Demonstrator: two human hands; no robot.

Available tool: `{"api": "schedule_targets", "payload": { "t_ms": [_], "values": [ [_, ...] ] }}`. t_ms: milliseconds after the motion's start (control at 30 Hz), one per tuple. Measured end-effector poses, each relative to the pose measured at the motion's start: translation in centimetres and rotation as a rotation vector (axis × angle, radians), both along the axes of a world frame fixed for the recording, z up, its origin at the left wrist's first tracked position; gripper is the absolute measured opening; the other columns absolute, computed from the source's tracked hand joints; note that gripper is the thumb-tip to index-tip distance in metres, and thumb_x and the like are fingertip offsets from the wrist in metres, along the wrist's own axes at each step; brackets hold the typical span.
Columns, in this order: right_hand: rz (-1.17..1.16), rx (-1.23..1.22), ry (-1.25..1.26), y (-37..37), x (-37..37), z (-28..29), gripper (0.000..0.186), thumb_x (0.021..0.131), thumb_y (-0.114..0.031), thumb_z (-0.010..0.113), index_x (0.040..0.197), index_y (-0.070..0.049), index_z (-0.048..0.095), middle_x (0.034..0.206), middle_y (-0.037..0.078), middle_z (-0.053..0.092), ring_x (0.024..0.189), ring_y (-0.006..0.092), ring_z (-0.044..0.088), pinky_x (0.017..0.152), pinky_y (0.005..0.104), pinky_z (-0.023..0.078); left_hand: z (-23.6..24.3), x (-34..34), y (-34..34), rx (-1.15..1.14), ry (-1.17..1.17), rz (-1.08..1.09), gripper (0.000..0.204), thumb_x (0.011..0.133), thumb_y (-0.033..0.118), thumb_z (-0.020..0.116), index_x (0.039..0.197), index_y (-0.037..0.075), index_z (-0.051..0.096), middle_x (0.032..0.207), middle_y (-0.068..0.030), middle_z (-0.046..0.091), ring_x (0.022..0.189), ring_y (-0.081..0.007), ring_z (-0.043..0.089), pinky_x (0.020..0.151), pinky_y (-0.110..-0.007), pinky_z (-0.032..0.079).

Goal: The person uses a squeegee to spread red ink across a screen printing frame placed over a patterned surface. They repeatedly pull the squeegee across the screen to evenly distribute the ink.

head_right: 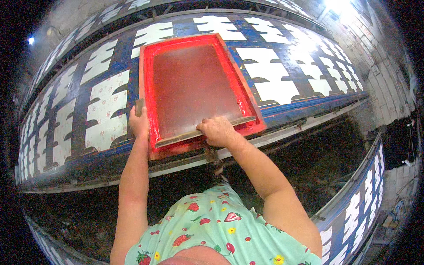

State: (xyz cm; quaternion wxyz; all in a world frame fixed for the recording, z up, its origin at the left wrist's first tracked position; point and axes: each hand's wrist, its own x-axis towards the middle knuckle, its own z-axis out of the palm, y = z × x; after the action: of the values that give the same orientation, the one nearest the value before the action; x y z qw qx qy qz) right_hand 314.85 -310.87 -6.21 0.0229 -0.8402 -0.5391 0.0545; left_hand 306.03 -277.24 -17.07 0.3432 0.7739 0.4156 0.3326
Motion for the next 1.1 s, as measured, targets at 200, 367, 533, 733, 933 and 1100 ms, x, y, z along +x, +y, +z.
{"api": "schedule_targets", "payload": {
  "t_ms": [200,367,533,733,933,1100],
  "values": [
    [0.073,0.136,0.042,-2.6,-1.8,-1.3,0.07,0.097,-0.071,0.069,0.113,-0.005,0.08,0.113,0.024,0.076,0.114,0.045,0.072,0.101,0.0565,0.056,0.1,0.1,0.0,-0.011,0.053,0.009,0.054,0.09,0.034,0.091,0.129,-0.001,0.076,0.119,-0.0227,0.082,0.112,-0.0413,0.079,0.101,-0.048,0.06],
    [0.129,0.277,0.186,-5.7,-0.1,-1.5,0.06,0.098,-0.06,0.074,0.121,-0.004,0.08,0.123,0.019,0.076,0.118,0.041,0.072,0.102,0.0544,0.057,-0.3,0.1,1.0,-0.032,0.178,0.068,0.04,0.087,0.031,0.094,0.11,0.001,0.082,0.102,-0.017,0.085,0.099,-0.0367,0.082,0.091,-0.048,0.061],
    [0.003,0.454,0.382,-12.3,5.9,-1.9,0.04,0.099,-0.036,0.081,0.125,-0.006,0.08,0.133,0.018,0.077,0.129,0.0389,0.07,0.11,0.0517,0.056,-1.2,0.3,1.8,-0.132,0.103,0.077,0.038,0.087,0.032,0.094,0.111,0.003,0.084,0.103,-0.0126,0.086,0.093,-0.0263,0.08,0.089,-0.044,0.059],
    [-0.414,0.629,0.164,-17.1,14.5,-4.1,0.046,0.091,-0.018,0.086,0.134,-0.006,0.076,0.141,0.02,0.073,0.134,0.0406,0.067,0.116,0.051,0.054,-0.7,0.1,1.2,-0.084,0.139,0.094,0.037,0.089,0.026,0.092,0.116,0.002,0.084,0.103,-0.0125,0.085,0.093,-0.0241,0.078,0.088,-0.042,0.058],
    [-0.599,0.519,0.31,-15.4,17.8,-6.3,0.064,0.087,-0.015,0.088,0.147,-0.007,0.067,0.138,0.022,0.072,0.13,0.0428,0.067,0.113,0.0521,0.055,0.4,0.3,0.6,-0.128,0.153,0.114,0.036,0.091,0.024,0.091,0.117,0.0,0.082,0.106,-0.0137,0.085,0.094,-0.0241,0.077,0.089,-0.041,0.058],
    [-0.619,0.527,0.248,-14.3,18.4,-6.2,0.067,0.083,-0.009,0.086,0.147,-0.006,0.066,0.12,0.022,0.073,0.115,0.0449,0.071,0.101,0.0533,0.059,0.9,0.4,0.2,-0.127,0.178,0.101,0.036,0.091,0.023,0.092,0.115,-0.001,0.08,0.104,-0.0138,0.084,0.094,-0.0259,0.077,0.089,-0.041,0.058]
  ]
}}
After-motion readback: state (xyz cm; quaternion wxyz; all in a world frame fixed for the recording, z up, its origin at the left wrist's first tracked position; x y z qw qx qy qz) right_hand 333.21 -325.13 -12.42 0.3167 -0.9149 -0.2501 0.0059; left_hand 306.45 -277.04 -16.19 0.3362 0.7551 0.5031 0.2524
